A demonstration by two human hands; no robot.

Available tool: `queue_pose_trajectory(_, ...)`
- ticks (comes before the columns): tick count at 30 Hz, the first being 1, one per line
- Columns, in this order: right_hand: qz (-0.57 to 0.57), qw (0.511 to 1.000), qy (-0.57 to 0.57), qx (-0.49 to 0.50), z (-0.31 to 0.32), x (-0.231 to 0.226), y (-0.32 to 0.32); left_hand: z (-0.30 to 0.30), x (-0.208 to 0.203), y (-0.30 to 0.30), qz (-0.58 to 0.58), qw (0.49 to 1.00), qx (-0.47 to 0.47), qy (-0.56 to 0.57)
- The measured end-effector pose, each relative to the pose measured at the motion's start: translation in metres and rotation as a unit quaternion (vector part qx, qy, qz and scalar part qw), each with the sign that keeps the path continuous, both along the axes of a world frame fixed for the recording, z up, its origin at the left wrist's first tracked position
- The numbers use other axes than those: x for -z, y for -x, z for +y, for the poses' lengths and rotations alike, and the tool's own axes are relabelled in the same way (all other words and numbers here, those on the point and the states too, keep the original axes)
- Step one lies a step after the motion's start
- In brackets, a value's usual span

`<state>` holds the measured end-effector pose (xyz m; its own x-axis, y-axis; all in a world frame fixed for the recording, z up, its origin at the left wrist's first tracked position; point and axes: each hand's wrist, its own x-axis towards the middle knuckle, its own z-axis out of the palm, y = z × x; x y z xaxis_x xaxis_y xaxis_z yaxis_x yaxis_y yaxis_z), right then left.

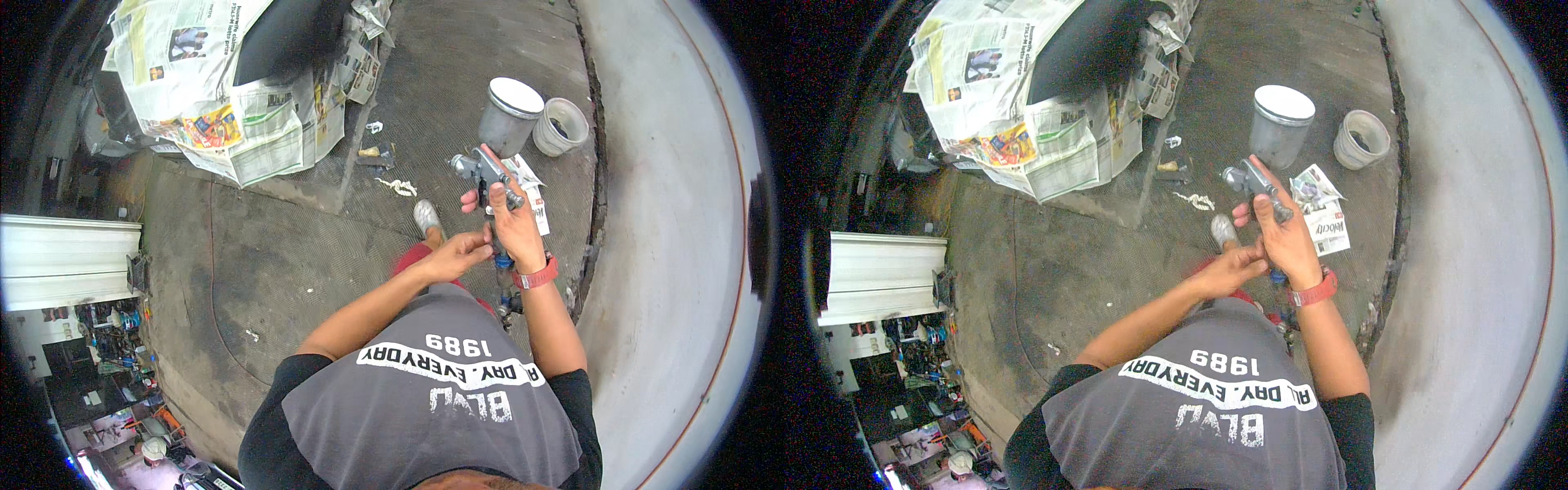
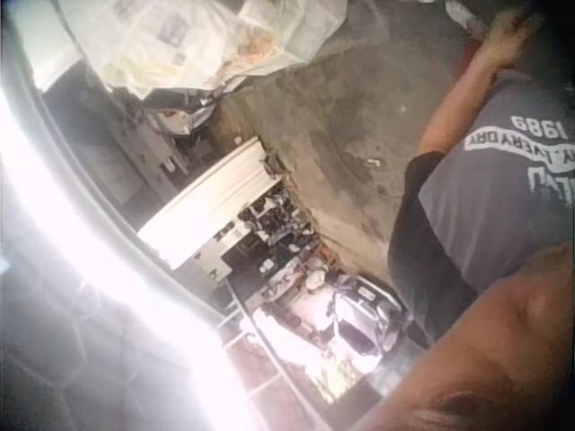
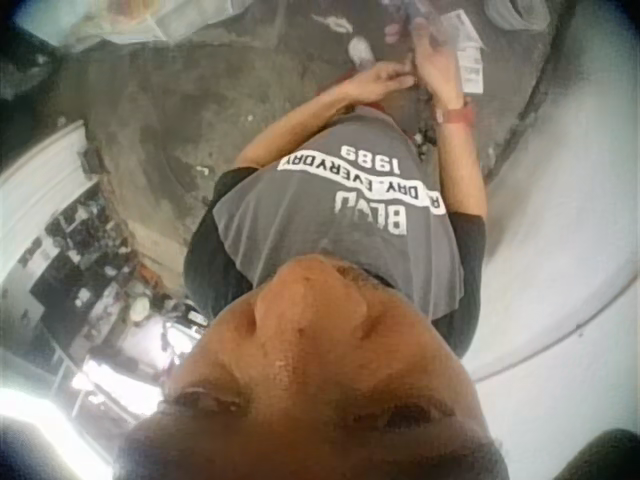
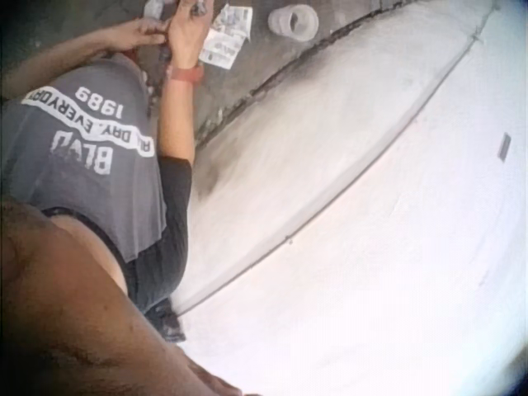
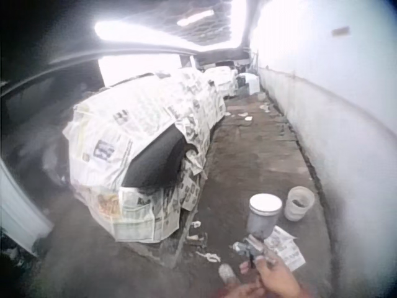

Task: The person sits on the floor and uses a spray gun to apply black paint to a car side mirror. They move around the mirror to cover different angles and occasionally touch the surface. The person stands up briefly to walk around the vehicle before returning to the mirror to continue spraying.

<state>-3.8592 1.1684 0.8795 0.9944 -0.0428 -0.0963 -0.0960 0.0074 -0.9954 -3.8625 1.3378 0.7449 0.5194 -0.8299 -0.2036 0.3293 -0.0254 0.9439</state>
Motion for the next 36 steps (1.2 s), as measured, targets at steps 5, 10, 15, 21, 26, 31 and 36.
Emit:
queue_pose_trajectory(5,-0.006,0.999,0.011,-0.046,-0.025,0.02,-0.131,0.048,0.056,-0.158,-0.128,0.972,-0.109,-0.164)
queue_pose_trajectory(10,0.018,0.996,0.054,-0.074,-0.044,0.018,-0.245,0.131,0.077,-0.334,-0.364,0.811,-0.145,-0.435)
queue_pose_trajectory(15,0.072,0.989,-0.003,-0.132,-0.049,0.018,-0.354,0.202,0.059,-0.462,-0.457,0.635,0.02,-0.623)
queue_pose_trajectory(21,0.047,0.974,-0.044,-0.217,-0.049,0.04,-0.49,0.229,0.029,-0.583,-0.488,0.494,0.179,-0.697)
queue_pose_trajectory(26,0.018,0.959,-0.059,-0.278,-0.055,0.051,-0.596,0.257,0.018,-0.65,-0.469,0.428,0.253,-0.73)
queue_pose_trajectory(31,-0.021,0.949,-0.067,-0.308,-0.054,0.073,-0.683,0.278,0.016,-0.694,-0.431,0.389,0.369,-0.726)
queue_pose_trajectory(36,-0.021,0.943,-0.085,-0.321,-0.036,0.092,-0.742,0.268,0.017,-0.752,-0.434,0.325,0.472,-0.694)
